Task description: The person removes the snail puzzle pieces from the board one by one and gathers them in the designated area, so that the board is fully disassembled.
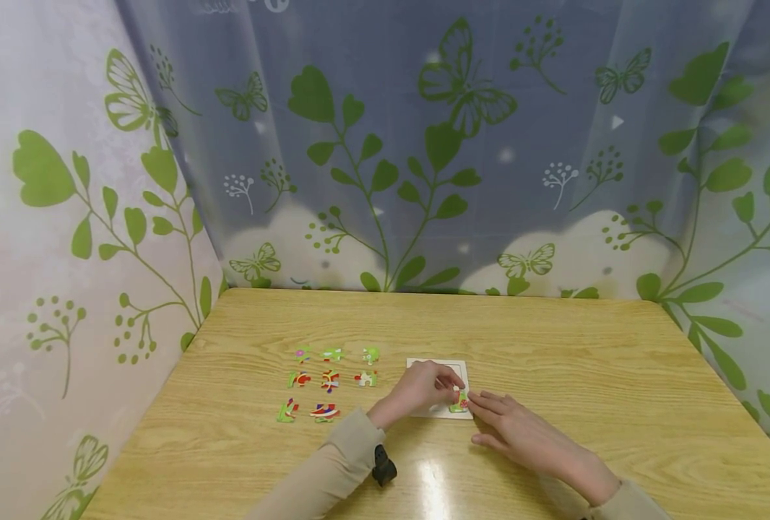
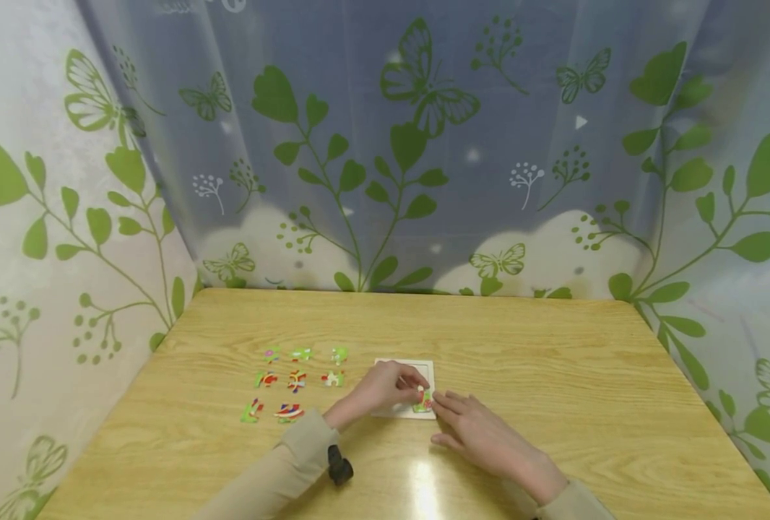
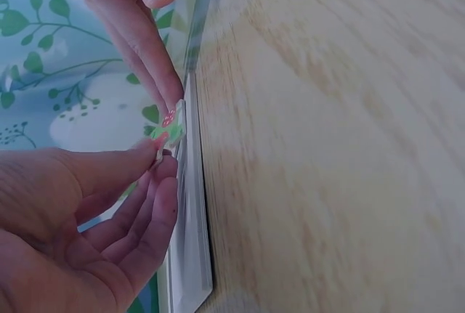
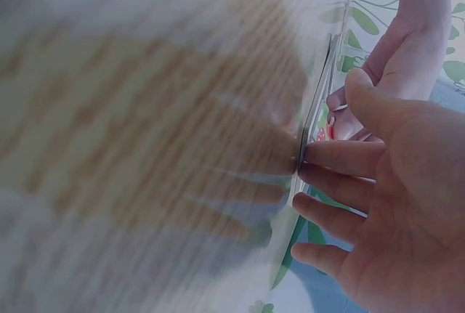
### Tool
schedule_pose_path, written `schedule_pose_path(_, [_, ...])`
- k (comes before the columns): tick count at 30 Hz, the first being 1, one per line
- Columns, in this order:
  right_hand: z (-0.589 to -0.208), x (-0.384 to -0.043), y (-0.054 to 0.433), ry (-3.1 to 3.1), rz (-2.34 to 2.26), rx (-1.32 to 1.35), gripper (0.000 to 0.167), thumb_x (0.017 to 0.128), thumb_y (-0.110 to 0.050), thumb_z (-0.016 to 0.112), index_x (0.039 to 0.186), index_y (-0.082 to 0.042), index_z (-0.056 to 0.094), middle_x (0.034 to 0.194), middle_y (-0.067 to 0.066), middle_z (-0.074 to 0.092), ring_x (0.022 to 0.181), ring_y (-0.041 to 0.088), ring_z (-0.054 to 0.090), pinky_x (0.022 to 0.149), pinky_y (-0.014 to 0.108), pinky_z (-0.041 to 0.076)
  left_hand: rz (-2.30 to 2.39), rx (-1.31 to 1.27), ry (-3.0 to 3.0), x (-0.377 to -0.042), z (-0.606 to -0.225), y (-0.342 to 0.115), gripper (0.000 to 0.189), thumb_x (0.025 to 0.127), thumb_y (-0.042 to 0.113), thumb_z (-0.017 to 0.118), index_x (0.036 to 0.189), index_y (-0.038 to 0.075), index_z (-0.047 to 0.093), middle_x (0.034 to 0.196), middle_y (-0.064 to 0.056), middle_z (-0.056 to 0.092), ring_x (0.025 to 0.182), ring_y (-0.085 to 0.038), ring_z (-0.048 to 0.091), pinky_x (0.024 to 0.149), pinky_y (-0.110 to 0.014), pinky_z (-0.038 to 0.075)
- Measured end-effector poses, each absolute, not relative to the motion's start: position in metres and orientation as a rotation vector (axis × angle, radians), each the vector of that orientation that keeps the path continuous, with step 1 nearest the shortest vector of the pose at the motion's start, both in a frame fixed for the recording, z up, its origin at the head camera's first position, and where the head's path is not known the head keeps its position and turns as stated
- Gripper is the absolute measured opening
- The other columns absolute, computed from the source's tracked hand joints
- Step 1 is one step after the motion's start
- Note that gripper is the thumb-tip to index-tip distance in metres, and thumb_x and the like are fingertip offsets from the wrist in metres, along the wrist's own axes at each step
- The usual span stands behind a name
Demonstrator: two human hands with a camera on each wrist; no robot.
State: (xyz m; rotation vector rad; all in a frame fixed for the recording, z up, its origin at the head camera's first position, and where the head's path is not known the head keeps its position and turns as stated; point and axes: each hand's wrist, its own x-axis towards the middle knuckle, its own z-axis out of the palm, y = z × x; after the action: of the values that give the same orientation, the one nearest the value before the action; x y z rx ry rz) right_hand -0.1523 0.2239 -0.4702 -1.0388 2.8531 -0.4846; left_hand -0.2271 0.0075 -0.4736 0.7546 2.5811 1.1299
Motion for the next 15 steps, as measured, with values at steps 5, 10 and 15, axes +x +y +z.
schedule_pose_path(5, [-0.4708,-0.1524,0.2235,2.875,-0.453,-1.051,0.060,0.103,-0.039,0.057,0.144,0.005,0.052,0.147,0.024,0.051,0.135,0.043,0.049,0.109,0.061,0.038,1.203,0.746,2.594,-0.2274,-0.4733,0.0075,0.011,0.094,0.010,0.074,0.104,0.008,0.077,0.089,-0.001,0.074,0.076,-0.005,0.064,0.070,-0.018,0.051])
schedule_pose_path(10, [-0.4708,-0.1521,0.2220,2.886,-0.409,-1.050,0.060,0.103,-0.037,0.059,0.144,0.005,0.051,0.148,0.023,0.051,0.136,0.042,0.048,0.110,0.062,0.037,1.235,0.729,2.615,-0.2284,-0.4713,0.0062,0.011,0.094,0.014,0.074,0.103,0.009,0.078,0.091,-0.001,0.075,0.077,-0.005,0.064,0.070,-0.019,0.051])
schedule_pose_path(15, [-0.4705,-0.1518,0.2214,2.880,-0.397,-1.050,0.060,0.103,-0.037,0.059,0.144,0.006,0.051,0.149,0.023,0.050,0.136,0.041,0.048,0.109,0.063,0.036,1.236,0.722,2.631,-0.2287,-0.4692,0.0050,0.012,0.094,0.017,0.074,0.103,0.011,0.079,0.092,0.000,0.075,0.078,-0.006,0.064,0.071,-0.021,0.052])
